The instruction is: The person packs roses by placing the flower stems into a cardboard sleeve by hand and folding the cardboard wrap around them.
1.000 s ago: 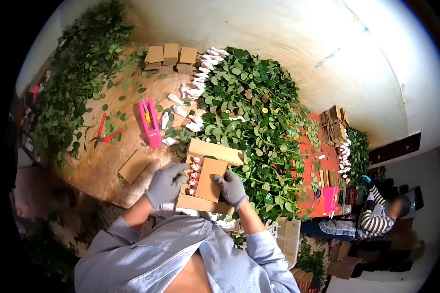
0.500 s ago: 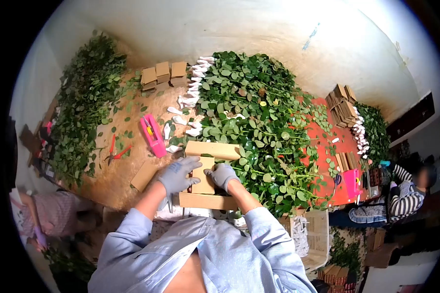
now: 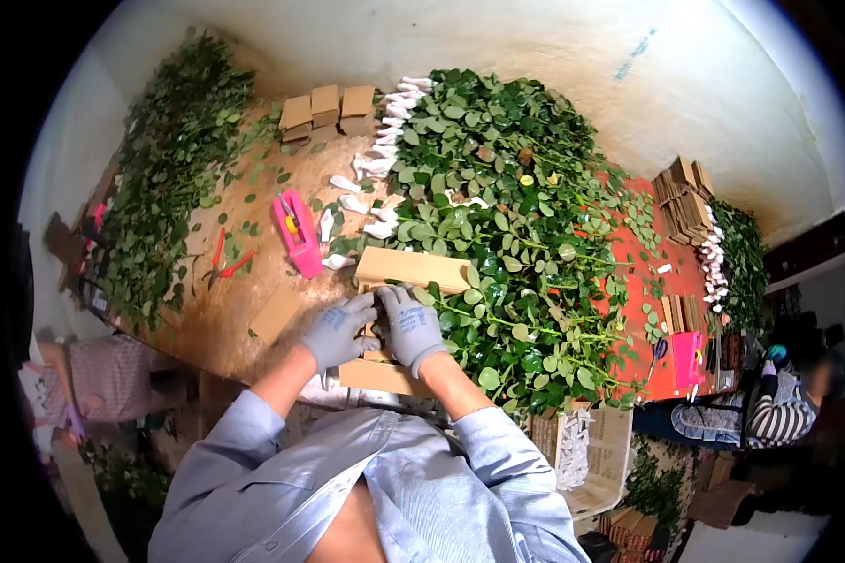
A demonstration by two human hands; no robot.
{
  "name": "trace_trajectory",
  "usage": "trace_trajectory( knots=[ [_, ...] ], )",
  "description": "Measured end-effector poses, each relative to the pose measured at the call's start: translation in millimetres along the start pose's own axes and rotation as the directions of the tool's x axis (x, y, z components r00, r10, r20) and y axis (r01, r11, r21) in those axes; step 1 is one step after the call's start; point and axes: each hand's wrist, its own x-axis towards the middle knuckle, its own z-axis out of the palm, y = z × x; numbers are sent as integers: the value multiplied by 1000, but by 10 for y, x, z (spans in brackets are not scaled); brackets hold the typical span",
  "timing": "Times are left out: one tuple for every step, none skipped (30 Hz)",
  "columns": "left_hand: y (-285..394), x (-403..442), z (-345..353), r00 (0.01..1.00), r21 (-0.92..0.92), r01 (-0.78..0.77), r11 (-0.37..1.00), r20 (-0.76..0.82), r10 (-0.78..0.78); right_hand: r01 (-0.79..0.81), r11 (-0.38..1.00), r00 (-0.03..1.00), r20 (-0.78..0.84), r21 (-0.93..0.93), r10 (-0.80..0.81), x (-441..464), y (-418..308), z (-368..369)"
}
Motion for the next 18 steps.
trace_trajectory(
  knots=[
    [6,2,2,1000,-12,15,1000,6,-15,0,1000,1000,-9,13,0,-5,-6,2],
    [14,15,-1,999,-25,32,999,29,-31,-32,999,999,26,30,31,-5,-7,6],
    [15,29,-7,998,-38,48,998,53,-46,-66,997,996,62,45,64,7,-9,1],
    [-11,34,17,1000,-45,-6,999,-4,6,-26,1000,999,28,12,26,18,22,27],
    [-31,69,18,999,-111,15,994,53,-9,-54,997,998,21,53,53,14,39,54],
    [2,79,-25,998,-107,25,994,68,-18,-68,996,997,37,63,66,13,26,26],
    [15,93,-66,997,-96,28,995,74,-21,-77,995,996,41,69,74,32,17,-3],
    [-4,93,-61,997,-95,26,995,72,-19,-61,996,998,16,69,60,40,26,20],
    [-25,99,-48,997,-90,29,996,79,-22,-62,996,998,10,67,62,48,34,34],
    [-35,107,-39,996,-85,29,996,88,-21,-49,997,999,0,64,49,42,41,46],
    [-39,114,-32,996,-84,19,996,90,-12,-37,997,999,-8,61,37,17,47,59],
    [-42,118,-21,996,-71,3,997,84,3,-45,997,999,-12,58,45,-35,18,41],
    [-47,120,-8,997,-59,-11,998,80,15,-46,997,999,-12,63,46,-126,-21,26],
    [-49,119,8,996,-63,-14,998,85,19,-45,997,999,-7,69,46,-235,-70,12],
    [-53,117,24,998,-50,-27,998,63,30,-51,996,999,0,68,51,-369,-142,-29],
    [-61,112,40,998,-37,-37,999,41,39,71,997,993,-97,32,-67,-524,-221,-97],
    [-80,107,55,999,-43,-32,999,43,33,189,982,964,-188,-15,-189,-658,-274,-139],
    [-99,110,69,999,-39,-40,998,31,41,225,974,965,-133,-35,-227,-773,-300,-149]
  ],
)
